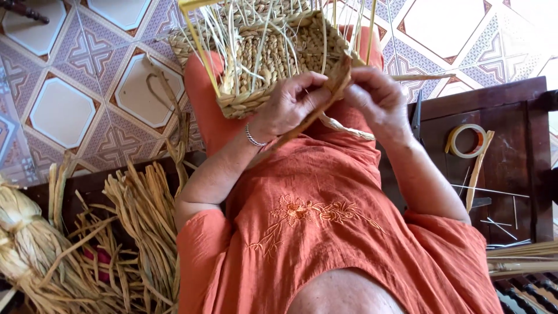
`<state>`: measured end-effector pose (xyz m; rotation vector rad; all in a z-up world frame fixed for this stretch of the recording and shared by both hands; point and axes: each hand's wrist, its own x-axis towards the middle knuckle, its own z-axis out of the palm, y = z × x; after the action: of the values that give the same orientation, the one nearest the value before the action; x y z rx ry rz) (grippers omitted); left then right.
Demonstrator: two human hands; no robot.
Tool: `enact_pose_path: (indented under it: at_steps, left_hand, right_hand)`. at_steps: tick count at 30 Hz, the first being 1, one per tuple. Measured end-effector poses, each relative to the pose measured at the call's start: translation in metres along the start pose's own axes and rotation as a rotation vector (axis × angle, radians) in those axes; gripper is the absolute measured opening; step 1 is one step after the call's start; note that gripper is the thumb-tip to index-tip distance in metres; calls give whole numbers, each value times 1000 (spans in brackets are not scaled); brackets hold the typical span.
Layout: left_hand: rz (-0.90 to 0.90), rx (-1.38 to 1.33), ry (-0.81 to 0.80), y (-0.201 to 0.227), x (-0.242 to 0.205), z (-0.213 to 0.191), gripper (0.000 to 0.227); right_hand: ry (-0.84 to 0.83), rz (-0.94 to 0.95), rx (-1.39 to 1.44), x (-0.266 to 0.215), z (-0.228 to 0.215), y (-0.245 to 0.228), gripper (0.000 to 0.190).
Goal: The person weaves a basket by hand, interlacing dried plant fibers through a frame and tightening the weave. They periodically incorporate additional fibers from a pile and use shears to trim excess material.
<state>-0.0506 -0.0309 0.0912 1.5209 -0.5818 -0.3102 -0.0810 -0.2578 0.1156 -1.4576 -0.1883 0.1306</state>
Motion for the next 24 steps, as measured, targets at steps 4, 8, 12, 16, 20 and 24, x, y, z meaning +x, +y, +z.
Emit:
enact_pose_path:
  at_steps: [4,8,12,16,20,24]
  left_hand:
    - [55,20,24,-5,7,6,14]
    - [-18,76,141,-15,8,12,13]
    - [267,285,207,16,4,18,13]
    - [454,374,237,23,-14,-12,19]
    - [247,495,371,19,-41,-46,4]
    - [197,590,276,-6,-39,-42,8]
  right_hand:
    - [8,-101,-57,-4,11,17,14]
    - [115,-168,46,0,29,21,14]
    - [159,-91,85,-2,32,15,20]
    - [299,79,307,4,-27,-6,33]
    - [305,-109,218,3,-91,17,36]
    - [178,-178,-132,1,-90,4,22]
